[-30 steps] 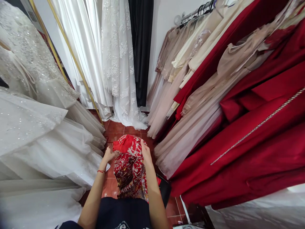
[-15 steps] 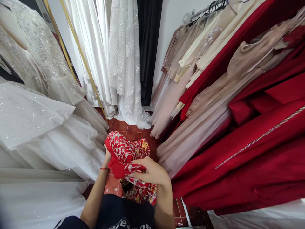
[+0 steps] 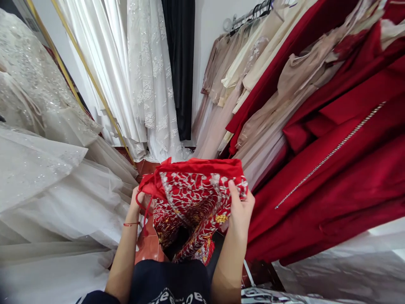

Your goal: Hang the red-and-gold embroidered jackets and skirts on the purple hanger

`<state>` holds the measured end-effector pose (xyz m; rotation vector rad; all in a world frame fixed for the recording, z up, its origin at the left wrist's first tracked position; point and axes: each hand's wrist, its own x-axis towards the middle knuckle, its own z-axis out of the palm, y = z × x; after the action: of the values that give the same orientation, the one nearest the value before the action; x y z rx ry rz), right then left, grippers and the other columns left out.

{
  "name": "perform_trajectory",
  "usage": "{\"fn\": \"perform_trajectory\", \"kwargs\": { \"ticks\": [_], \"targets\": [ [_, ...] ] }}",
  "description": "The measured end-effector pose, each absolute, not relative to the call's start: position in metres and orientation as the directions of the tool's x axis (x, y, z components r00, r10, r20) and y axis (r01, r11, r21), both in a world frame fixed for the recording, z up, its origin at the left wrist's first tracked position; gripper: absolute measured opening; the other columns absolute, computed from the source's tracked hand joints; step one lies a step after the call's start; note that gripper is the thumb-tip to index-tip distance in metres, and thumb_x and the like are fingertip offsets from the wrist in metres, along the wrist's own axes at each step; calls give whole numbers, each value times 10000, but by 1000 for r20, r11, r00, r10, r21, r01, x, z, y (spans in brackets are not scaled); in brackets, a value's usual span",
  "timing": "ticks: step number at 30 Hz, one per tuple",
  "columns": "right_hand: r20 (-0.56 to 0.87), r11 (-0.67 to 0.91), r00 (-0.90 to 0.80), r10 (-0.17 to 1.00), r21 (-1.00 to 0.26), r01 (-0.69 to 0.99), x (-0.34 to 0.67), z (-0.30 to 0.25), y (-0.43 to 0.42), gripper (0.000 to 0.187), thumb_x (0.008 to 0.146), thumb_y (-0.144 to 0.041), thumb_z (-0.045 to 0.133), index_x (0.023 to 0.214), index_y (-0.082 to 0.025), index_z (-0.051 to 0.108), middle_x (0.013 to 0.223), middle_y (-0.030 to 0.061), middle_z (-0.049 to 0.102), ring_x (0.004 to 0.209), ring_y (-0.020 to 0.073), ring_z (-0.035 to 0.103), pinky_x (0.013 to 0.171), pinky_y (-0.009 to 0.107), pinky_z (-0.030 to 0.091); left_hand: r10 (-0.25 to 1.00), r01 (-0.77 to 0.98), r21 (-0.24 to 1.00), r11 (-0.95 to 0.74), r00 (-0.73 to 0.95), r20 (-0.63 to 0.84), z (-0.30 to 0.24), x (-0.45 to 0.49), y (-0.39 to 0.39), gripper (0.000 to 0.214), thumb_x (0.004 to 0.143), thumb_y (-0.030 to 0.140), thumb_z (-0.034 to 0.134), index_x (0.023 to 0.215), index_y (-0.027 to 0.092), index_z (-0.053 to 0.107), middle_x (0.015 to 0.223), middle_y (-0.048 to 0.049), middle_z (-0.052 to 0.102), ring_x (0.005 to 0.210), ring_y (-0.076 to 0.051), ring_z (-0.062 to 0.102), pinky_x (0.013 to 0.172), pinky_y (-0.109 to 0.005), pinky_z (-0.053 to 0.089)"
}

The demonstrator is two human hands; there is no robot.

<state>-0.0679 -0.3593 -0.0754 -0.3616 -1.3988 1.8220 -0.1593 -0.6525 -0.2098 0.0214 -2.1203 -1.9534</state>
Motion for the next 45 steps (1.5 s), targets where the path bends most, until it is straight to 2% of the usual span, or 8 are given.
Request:
{"fn": "perform_trajectory", "kwargs": {
  "ticks": [3, 7, 14, 22, 31, 37, 41, 45],
  "targets": [
    [333, 77, -488, 807, -878, -472, -59, -72, -342, 349, 666, -399, 811, 882, -144, 713, 771, 31, 699, 639, 149, 611, 681, 311, 526, -221, 361, 932, 11, -909, 355, -176, -158, -653, 375, 795, 493, 655, 635, 171, 547, 739, -13, 641, 753, -165, 588, 772, -290, 510],
    [383, 171, -447, 808, -879, -444, -51, -79, -333, 343, 680, -412, 798, 856, -131, 711, 762, 35, 682, 646, 143, 588, 671, 294, 507, -201, 490, 870, 56, -848, 491, -142, -173, -645, 385, 817, 443, 646, 581, 178, 496, 929, -41, 673, 938, -175, 613, 922, -291, 465],
    [399, 185, -693, 601, -912, -365, -59, -92, -355, 362, 686, -497, 762, 710, -160, 632, 627, -7, 585, 564, 118, 486, 574, 259, 448, 86, 0, 994, -105, -996, 9, -202, -204, -607, 447, 899, 549, 467, 1113, 183, 607, 1139, -102, 674, 1075, -184, 621, 940, -304, 491],
    [483, 635, -816, 317, -747, -195, -74, -96, -360, 462, 804, -530, 639, 551, -191, 455, 542, -43, 411, 559, 102, 362, 565, 245, 333, 123, -52, 994, -95, -992, -40, -220, -173, -581, 512, 678, 654, 697, 615, 170, 541, 541, 30, 517, 504, -89, 449, 522, -228, 391],
    [561, 558, -279, 779, -824, -98, -52, -106, -299, 427, 831, -577, 572, 688, -174, 566, 594, -6, 513, 568, 150, 462, 600, 307, 406, 27, 65, 987, -147, -997, 70, -144, -141, -605, 571, 814, 680, 530, 546, 188, 416, 496, 41, 416, 479, -74, 342, 475, -214, 288],
    [544, 529, -16, 839, -822, -212, -22, -92, -277, 353, 790, -529, 655, 877, -190, 691, 827, 91, 672, 759, 256, 622, 773, 412, 492, 56, 165, 985, 41, -985, 163, -102, -123, -594, 587, 863, 615, 510, 493, 199, 323, 470, 33, 346, 465, -77, 289, 438, -231, 214],
    [462, 441, -77, 884, -876, -193, 2, -94, -285, 480, 648, -492, 803, 961, -145, 692, 863, 73, 689, 750, 230, 620, 763, 400, 513, -145, 203, 979, 30, -968, 205, -103, -125, -553, 579, 845, 582, 555, 489, 203, 299, 477, 38, 316, 478, -81, 279, 441, -231, 229],
    [366, 345, -270, 891, -930, -125, 32, -106, -275, 402, 633, -459, 823, 855, -153, 687, 779, 30, 674, 685, 174, 580, 698, 314, 481, 52, 205, 978, 41, -978, 203, -117, -120, -511, 482, 745, 543, 686, 516, 181, 466, 507, 41, 421, 502, -89, 357, 487, -220, 328]
  ]
}}
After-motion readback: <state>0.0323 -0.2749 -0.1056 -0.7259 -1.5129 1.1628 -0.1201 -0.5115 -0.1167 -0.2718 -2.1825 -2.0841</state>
